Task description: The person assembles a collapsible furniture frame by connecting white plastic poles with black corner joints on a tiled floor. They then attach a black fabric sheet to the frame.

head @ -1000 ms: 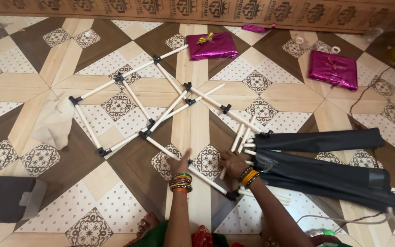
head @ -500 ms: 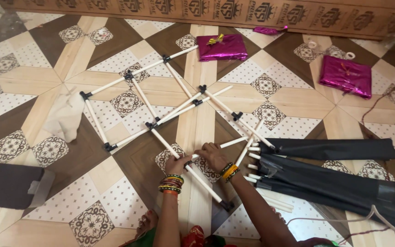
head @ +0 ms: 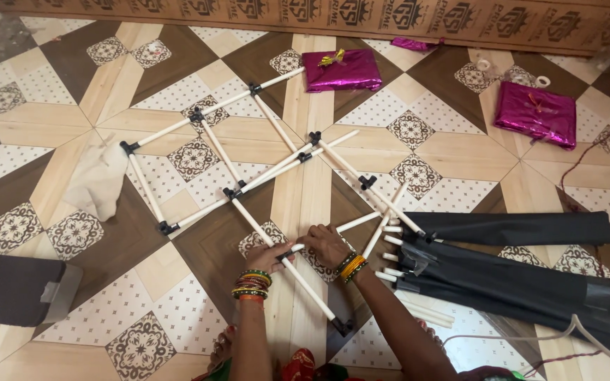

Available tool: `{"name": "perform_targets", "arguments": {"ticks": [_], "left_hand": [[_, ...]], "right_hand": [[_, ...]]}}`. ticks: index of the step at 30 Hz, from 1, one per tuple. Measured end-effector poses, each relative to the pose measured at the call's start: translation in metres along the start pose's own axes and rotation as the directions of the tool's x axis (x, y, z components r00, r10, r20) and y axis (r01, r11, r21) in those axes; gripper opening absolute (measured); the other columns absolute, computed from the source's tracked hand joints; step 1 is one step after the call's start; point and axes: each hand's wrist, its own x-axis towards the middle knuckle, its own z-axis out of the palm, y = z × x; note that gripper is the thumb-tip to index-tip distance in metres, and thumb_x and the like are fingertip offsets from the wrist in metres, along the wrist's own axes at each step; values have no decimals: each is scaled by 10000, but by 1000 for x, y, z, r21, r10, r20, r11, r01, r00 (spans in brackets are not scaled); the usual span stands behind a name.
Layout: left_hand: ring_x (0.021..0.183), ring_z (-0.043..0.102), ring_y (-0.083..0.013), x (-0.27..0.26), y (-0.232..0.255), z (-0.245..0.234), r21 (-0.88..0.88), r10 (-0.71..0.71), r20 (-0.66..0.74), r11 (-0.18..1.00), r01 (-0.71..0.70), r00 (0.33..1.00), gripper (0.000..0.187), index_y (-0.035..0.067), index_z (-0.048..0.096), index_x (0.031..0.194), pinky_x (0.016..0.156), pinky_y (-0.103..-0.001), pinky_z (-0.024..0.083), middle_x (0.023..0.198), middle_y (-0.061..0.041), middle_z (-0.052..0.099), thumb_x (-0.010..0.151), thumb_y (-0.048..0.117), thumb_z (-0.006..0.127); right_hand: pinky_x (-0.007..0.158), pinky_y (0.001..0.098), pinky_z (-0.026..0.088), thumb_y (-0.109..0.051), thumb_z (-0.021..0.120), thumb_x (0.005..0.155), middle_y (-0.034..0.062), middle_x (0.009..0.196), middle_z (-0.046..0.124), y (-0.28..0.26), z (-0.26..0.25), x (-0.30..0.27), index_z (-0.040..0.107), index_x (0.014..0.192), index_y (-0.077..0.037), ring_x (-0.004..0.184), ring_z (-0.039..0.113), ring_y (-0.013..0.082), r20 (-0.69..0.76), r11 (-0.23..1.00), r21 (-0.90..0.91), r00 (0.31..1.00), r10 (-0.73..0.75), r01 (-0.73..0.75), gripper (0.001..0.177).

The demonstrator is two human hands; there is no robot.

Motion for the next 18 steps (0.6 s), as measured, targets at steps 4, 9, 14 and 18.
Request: {"name": "perform_targets", "arguments": {"ticks": [4,9,14,18], "left_hand": [[752,756,-227,4,-1,-4,-2,3,27,1000,-3,1000,360,-91,744,982,716,-325,642,888,-171,766,789,186,869],[762,771,-273,30,-9,-20,-146,-34,146,988,55,989,307,-125,699,982,767,-380,673,910,-217,759,836,135,771],[584,685,-287,53,-18,-5,-239,10,-44,971,-21,999,214,-51,562,861,538,-435,643,805,-237,665,925,149,600],[414,550,-217,44,-16,12,-98,89,-365,986,-134,927,428,-21,490,842,341,-340,460,649,-174,584,1053,348,541]], "right_hand": [[822,401,366,26,604,873,30,848,571,0,5,0,727,1136,-162,861,564,215,-13,999,44,1000,-10,11,346],[825,398,331,-32,649,885,24,901,605,-7,-6,6,720,1104,-145,917,564,217,-33,983,186,999,-4,10,257],[801,385,329,-70,661,910,6,892,629,-31,-15,19,738,1082,-175,873,585,197,-50,990,138,999,20,-13,216],[773,375,344,-68,667,896,-4,840,639,-44,-11,26,748,1043,-183,849,610,203,-88,994,106,995,41,-32,204]]}}
